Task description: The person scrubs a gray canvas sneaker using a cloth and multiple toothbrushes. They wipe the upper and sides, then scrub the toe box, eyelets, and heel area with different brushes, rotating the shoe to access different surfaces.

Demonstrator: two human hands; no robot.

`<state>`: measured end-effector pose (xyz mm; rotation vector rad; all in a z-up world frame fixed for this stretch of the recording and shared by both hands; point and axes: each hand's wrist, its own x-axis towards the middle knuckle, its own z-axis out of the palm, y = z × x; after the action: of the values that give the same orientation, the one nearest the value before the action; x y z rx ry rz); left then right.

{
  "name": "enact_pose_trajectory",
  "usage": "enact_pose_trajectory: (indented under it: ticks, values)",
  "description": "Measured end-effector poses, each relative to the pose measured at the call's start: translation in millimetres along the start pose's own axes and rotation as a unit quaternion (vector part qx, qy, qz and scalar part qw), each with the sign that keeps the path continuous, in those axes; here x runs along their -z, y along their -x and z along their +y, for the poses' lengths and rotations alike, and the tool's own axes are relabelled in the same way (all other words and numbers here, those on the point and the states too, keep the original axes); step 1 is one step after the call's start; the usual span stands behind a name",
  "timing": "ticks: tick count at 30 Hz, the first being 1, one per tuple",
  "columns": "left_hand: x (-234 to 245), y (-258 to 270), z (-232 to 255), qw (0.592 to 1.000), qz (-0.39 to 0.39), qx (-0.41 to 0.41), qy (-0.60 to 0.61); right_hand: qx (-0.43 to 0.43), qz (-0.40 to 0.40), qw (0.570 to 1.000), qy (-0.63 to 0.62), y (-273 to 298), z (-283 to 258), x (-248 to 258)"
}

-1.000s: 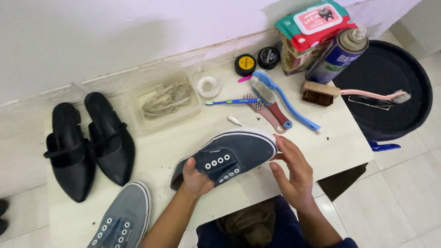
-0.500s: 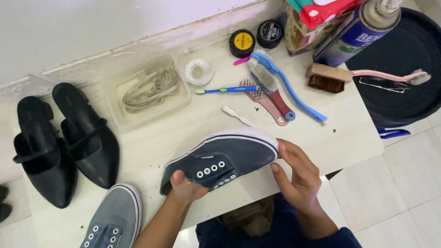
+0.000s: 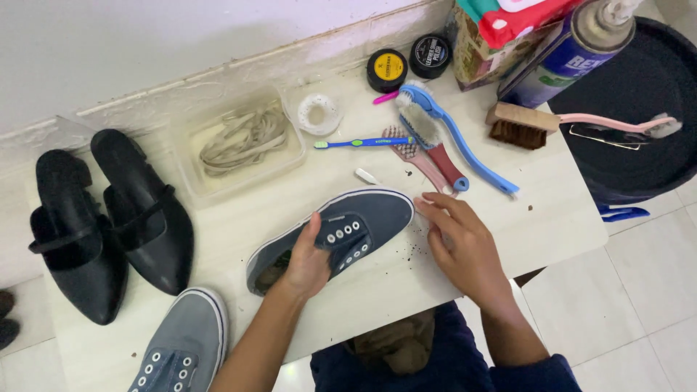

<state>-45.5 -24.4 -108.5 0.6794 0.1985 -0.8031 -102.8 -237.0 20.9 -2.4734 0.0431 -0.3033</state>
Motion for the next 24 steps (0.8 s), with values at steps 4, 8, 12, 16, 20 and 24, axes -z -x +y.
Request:
enact_pose_trajectory:
  ticks: [4,8,12,16,20,24]
  values:
    - [-32.7,8.6,29.2,0.998,0.050,0.035,-0.021,-0.014,-0.066,0.987,0.148,-12.1,15.6,-9.7]
    - [-35.2,8.2,31.1,0.998,0.048,0.034,-0.037,0.026,-0.063,0.967,0.247,-11.7,42.0,-29.5]
    - [-36.8,7.3,28.9,0.998,0.036,0.032,-0.032,-0.007,-0.098,0.964,0.245,-16.5,43.6,-31.5]
    - [-40.7,8.3,33.9,0.998,0.047,0.028,-0.009,-0.067,-0.150,0.967,0.193,-25.5,25.7,-17.3]
    - [-48.6,10.3,41.6,0.997,0.060,0.054,-0.016,-0.069,-0.141,0.975,0.155,-24.6,18.1,-0.3]
    - [-54.7,10.6,52.3,0.996,0.064,0.062,-0.004,-0.003,-0.011,0.990,0.142,-26.5,20.7,22.1]
